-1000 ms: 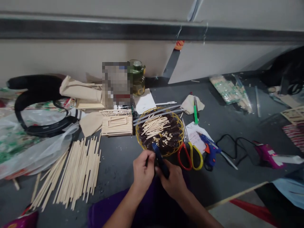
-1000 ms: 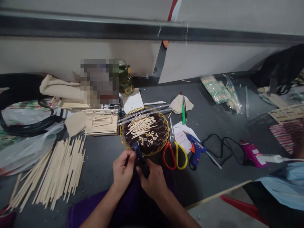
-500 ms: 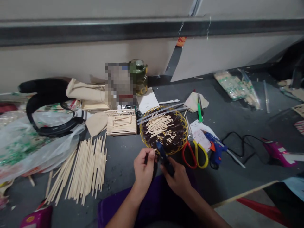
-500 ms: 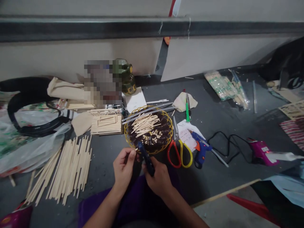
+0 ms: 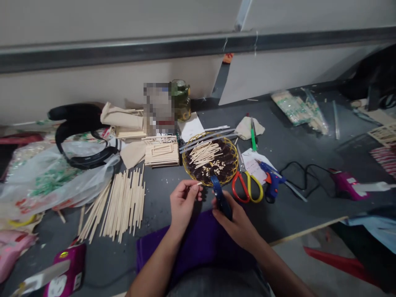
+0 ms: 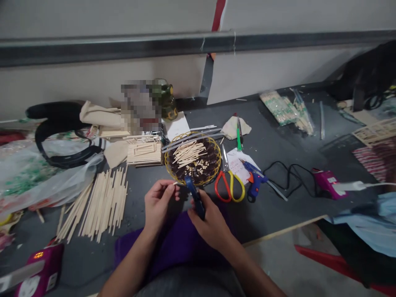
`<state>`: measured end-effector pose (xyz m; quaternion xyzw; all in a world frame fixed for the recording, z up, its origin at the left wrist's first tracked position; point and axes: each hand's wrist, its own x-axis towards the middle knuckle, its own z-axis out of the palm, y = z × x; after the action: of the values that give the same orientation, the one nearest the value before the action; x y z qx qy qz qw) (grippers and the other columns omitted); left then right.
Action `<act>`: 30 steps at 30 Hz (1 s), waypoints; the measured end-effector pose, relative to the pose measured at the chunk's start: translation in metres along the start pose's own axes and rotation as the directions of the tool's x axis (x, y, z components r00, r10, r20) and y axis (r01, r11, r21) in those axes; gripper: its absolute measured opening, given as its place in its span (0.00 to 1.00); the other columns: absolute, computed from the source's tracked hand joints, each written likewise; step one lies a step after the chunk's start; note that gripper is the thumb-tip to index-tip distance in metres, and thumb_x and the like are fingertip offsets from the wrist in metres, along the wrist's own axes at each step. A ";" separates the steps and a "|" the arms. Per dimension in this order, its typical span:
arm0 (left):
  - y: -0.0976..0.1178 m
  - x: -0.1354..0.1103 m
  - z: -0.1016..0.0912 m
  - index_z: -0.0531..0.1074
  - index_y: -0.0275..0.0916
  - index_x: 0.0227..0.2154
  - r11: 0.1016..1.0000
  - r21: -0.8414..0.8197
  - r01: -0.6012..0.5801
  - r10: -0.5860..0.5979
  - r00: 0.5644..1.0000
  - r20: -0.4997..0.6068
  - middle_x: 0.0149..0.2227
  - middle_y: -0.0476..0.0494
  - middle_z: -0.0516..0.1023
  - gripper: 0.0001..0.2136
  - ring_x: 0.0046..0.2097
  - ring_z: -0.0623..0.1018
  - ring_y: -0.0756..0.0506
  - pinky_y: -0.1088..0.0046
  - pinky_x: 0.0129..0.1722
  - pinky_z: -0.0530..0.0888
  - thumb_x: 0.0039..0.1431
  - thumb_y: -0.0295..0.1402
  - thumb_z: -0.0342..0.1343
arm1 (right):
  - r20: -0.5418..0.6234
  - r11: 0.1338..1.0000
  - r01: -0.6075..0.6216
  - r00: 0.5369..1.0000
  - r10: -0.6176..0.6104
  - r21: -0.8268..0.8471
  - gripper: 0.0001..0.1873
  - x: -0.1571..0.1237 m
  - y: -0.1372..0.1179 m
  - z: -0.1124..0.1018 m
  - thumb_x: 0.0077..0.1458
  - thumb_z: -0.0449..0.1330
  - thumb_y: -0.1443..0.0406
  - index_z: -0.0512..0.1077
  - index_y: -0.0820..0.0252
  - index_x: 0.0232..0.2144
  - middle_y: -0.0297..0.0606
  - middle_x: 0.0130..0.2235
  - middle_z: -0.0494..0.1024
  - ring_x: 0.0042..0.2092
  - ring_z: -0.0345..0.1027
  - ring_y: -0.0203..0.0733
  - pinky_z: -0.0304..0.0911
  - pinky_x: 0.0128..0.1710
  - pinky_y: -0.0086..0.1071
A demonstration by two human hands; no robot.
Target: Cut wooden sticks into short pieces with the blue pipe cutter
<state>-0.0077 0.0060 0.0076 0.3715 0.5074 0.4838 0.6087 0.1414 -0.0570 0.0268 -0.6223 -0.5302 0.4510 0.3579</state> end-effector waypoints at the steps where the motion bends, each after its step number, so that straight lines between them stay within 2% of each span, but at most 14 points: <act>1: 0.000 -0.001 0.000 0.75 0.34 0.32 1.000 -0.006 -0.001 0.001 1.000 0.005 0.26 0.45 0.78 0.15 0.26 0.75 0.52 0.77 0.26 0.75 0.51 0.42 0.64 | -0.010 1.000 0.024 1.000 -0.024 -0.002 0.13 -0.001 0.000 0.002 0.55 0.57 0.64 0.68 0.57 0.44 0.35 0.36 0.76 0.36 0.71 0.41 0.68 0.41 0.33; 5: 0.002 -0.005 0.000 0.74 0.34 0.29 1.000 0.001 -0.028 0.027 0.999 0.039 0.24 0.48 0.76 0.13 0.23 0.73 0.53 0.78 0.25 0.73 0.51 0.41 0.65 | -0.097 0.994 0.080 0.993 -0.073 0.068 0.07 -0.002 0.001 0.004 0.57 0.57 0.62 0.69 0.57 0.38 0.36 0.35 0.75 0.36 0.70 0.40 0.67 0.38 0.31; 9: 0.005 -0.014 0.000 0.75 0.34 0.28 0.992 0.108 -0.062 0.055 0.996 0.064 0.23 0.49 0.76 0.13 0.23 0.72 0.53 0.79 0.24 0.70 0.50 0.41 0.65 | -0.191 0.978 0.091 0.980 -0.054 0.190 0.09 0.004 -0.005 0.003 0.56 0.58 0.59 0.69 0.58 0.37 0.33 0.30 0.73 0.31 0.67 0.37 0.66 0.33 0.30; 16: 0.002 -0.028 -0.002 0.76 0.34 0.26 0.972 0.211 -0.108 0.087 0.991 0.106 0.21 0.49 0.75 0.13 0.22 0.70 0.53 0.79 0.23 0.68 0.50 0.42 0.64 | -0.204 0.940 -0.011 0.975 0.086 0.342 0.14 0.021 -0.014 0.010 0.47 0.63 0.60 0.69 0.58 0.36 0.33 0.30 0.75 0.31 0.70 0.38 0.69 0.35 0.32; 19: 0.000 -0.029 -0.008 0.76 0.34 0.28 0.988 0.146 -0.056 0.033 0.987 0.156 0.23 0.47 0.76 0.14 0.23 0.71 0.53 0.78 0.25 0.71 0.50 0.42 0.64 | -0.174 0.905 -0.037 0.977 0.122 0.424 0.15 0.021 -0.013 0.012 0.45 0.65 0.60 0.69 0.58 0.36 0.32 0.29 0.75 0.30 0.71 0.39 0.70 0.34 0.33; 23: -0.005 -0.025 -0.015 0.79 0.35 0.35 0.997 -0.060 0.049 -0.030 0.958 0.286 0.28 0.46 0.75 0.15 0.27 0.73 0.51 0.77 0.25 0.75 0.50 0.42 0.65 | -0.105 0.864 -0.047 0.988 0.114 0.501 0.17 0.022 -0.006 0.013 0.43 0.67 0.58 0.71 0.58 0.36 0.31 0.27 0.75 0.27 0.72 0.39 0.70 0.33 0.33; 26: -0.007 -0.021 -0.016 0.80 0.37 0.37 0.991 -0.124 0.048 0.002 0.928 0.373 0.33 0.45 0.73 0.14 0.31 0.75 0.50 0.77 0.25 0.76 0.49 0.38 0.67 | -0.104 0.866 -0.061 0.986 0.129 0.496 0.18 0.023 0.001 0.016 0.43 0.68 0.57 0.72 0.59 0.36 0.32 0.28 0.76 0.28 0.72 0.40 0.71 0.33 0.34; 30: -0.005 -0.017 -0.014 0.81 0.38 0.38 0.994 -0.112 0.018 0.029 0.911 0.411 0.33 0.46 0.72 0.12 0.32 0.75 0.50 0.76 0.27 0.78 0.49 0.35 0.67 | -0.090 0.869 -0.103 0.982 0.166 0.485 0.21 0.023 0.005 0.019 0.41 0.69 0.54 0.73 0.59 0.36 0.35 0.30 0.78 0.31 0.74 0.43 0.70 0.35 0.36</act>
<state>-0.0206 -0.0125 0.0048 0.4315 0.3385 0.4243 0.7205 0.1264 -0.0355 0.0113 -0.5778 -0.3337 0.5508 0.5014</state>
